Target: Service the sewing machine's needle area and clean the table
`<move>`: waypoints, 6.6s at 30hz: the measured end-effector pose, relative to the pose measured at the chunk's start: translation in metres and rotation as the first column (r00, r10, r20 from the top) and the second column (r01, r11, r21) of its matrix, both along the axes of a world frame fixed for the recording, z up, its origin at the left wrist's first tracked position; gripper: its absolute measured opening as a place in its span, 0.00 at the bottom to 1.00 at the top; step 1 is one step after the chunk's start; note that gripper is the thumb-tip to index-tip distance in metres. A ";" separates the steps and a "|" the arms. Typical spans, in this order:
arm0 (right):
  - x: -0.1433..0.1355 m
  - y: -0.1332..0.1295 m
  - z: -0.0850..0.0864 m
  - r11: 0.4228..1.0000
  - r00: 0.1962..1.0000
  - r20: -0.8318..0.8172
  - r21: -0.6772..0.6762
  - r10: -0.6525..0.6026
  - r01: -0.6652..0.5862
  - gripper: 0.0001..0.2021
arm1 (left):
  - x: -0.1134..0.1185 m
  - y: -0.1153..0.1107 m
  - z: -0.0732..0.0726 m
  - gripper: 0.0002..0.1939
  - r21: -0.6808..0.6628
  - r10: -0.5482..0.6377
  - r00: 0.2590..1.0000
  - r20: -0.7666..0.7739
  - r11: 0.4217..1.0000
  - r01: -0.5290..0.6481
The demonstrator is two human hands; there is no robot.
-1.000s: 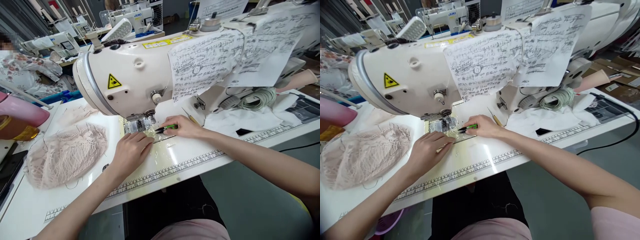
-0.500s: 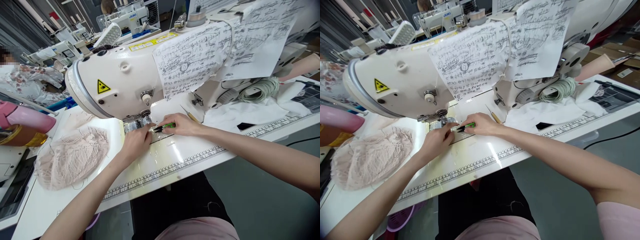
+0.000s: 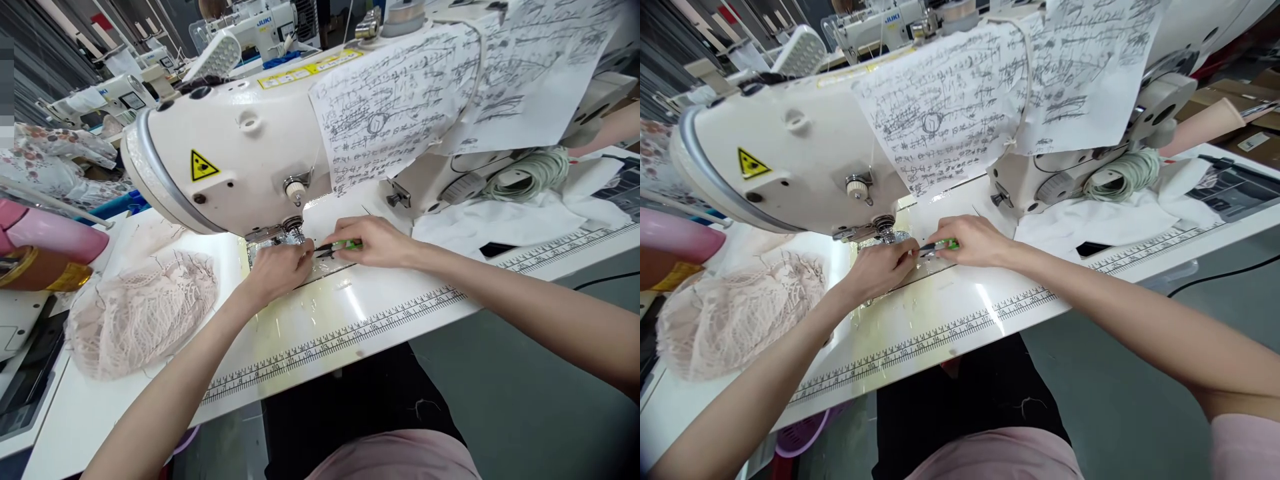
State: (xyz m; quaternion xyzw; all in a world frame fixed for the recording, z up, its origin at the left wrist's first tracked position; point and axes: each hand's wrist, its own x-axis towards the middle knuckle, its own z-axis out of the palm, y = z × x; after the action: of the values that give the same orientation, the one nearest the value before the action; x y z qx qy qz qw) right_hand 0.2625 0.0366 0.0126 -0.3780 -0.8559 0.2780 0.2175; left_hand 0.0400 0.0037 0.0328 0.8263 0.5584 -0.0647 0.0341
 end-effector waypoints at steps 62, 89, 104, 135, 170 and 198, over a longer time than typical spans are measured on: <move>0.046 -0.065 -0.015 0.865 0.925 -0.090 0.332 -0.368 0.376 0.19 | 0.007 -0.025 -0.015 0.20 0.339 -0.423 0.879 -0.221 0.812 0.476; 0.040 -0.074 -0.025 0.733 0.923 0.045 0.624 -0.382 0.273 0.16 | -0.017 -0.053 -0.027 0.05 0.337 0.121 0.716 0.688 0.820 -0.462; -0.002 -0.043 -0.012 0.540 0.967 0.166 0.841 -0.195 -0.035 0.08 | -0.027 -0.040 -0.015 0.13 0.690 -0.218 0.913 0.346 0.718 -0.090; -0.116 -0.048 -0.012 0.725 0.915 0.325 0.687 -0.239 -0.055 0.14 | -0.060 -0.057 0.002 0.13 0.145 0.155 0.963 0.221 0.971 -0.190; -0.105 -0.057 -0.009 0.441 0.904 0.397 0.791 0.158 -0.424 0.18 | -0.072 -0.049 0.008 0.09 0.085 0.162 0.898 0.410 0.973 -0.214; -0.164 -0.046 -0.014 0.767 0.989 0.146 0.634 0.005 -0.098 0.16 | -0.106 -0.083 0.006 0.09 0.168 0.279 0.877 0.392 0.915 -0.366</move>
State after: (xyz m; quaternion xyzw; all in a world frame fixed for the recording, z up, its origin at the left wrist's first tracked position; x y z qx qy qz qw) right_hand 0.0984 -0.0092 -0.0011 -0.2759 -0.9221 -0.0500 0.2668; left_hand -0.0658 -0.0790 0.0389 0.7166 0.6769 0.1615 0.0473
